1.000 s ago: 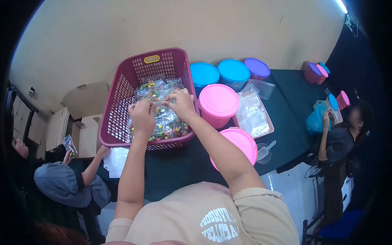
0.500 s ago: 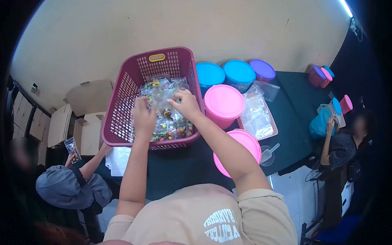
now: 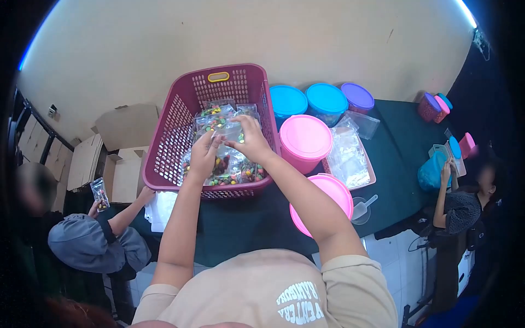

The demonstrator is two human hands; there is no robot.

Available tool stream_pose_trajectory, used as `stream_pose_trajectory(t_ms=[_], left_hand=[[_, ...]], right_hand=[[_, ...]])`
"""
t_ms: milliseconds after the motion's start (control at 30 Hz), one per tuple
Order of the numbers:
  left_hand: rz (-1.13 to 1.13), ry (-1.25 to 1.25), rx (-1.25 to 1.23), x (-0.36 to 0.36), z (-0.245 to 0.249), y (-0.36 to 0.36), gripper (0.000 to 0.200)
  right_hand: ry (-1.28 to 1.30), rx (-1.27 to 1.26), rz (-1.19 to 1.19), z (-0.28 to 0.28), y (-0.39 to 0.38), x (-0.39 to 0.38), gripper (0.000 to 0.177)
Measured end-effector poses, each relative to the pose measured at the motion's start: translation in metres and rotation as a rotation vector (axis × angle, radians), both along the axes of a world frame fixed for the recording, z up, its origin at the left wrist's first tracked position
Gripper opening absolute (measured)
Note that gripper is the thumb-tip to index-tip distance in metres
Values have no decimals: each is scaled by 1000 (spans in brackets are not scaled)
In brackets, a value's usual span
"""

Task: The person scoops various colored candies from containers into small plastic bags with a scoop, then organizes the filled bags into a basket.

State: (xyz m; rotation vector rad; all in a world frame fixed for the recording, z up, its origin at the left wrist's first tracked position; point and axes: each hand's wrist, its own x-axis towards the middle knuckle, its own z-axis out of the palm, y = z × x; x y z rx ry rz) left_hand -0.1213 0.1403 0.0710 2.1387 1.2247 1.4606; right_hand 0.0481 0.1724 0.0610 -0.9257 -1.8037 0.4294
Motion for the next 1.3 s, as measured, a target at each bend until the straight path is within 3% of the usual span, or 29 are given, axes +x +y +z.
stream_pose_trajectory(t_ms=[67,167,267,500,800,867,900,933,967,1000,1067,1100,1133,1200,1233,1300], left_hand=[[18,-70,-75,1,8,-8,25],[67,-153,-129,2,8,-9,27],[125,-174,-98,-1,8,-8,28],[270,-95,1,4,16,-14,30],[260,-82,23,4,12,-12,29],[194,-129,-58,4,4,-6,26],[145,-129,-213,5,1,-3,31],[-2,-122,-278,6,-6,-1,28],[-42,-26,-340,7,-19,5,34],[-99,-16,-407,10,-11,-3,36],[34,105,-145,6,-12,1,30],[83,-25,-219,4,-4,-3,27],[110,-31,-215,0,-4,-2,27],[290,-312,-161,0,-6,1,27],[337,-209,-171,-4,-8,2,35],[297,-262,-251,-5,-12,6,43]], right_hand=[[-157,26,14,-6,3,2,40],[-177,-177,97,3,4,7,25],[-73,-159,70,3,0,7,17],[72,-177,95,12,-4,14,19],[197,-220,85,-11,13,15,19],[207,-205,84,-15,17,18,21],[178,-139,15,-13,15,20,23],[151,-61,-31,-11,16,20,25],[271,68,-66,-22,23,15,27],[447,-260,55,-18,19,18,27],[494,-413,254,-11,10,21,20],[441,-449,297,-19,20,22,17],[403,-562,414,-17,18,20,23],[131,-629,496,-14,9,16,36],[128,-750,515,-2,-5,10,49],[91,-705,517,-5,3,13,49]])
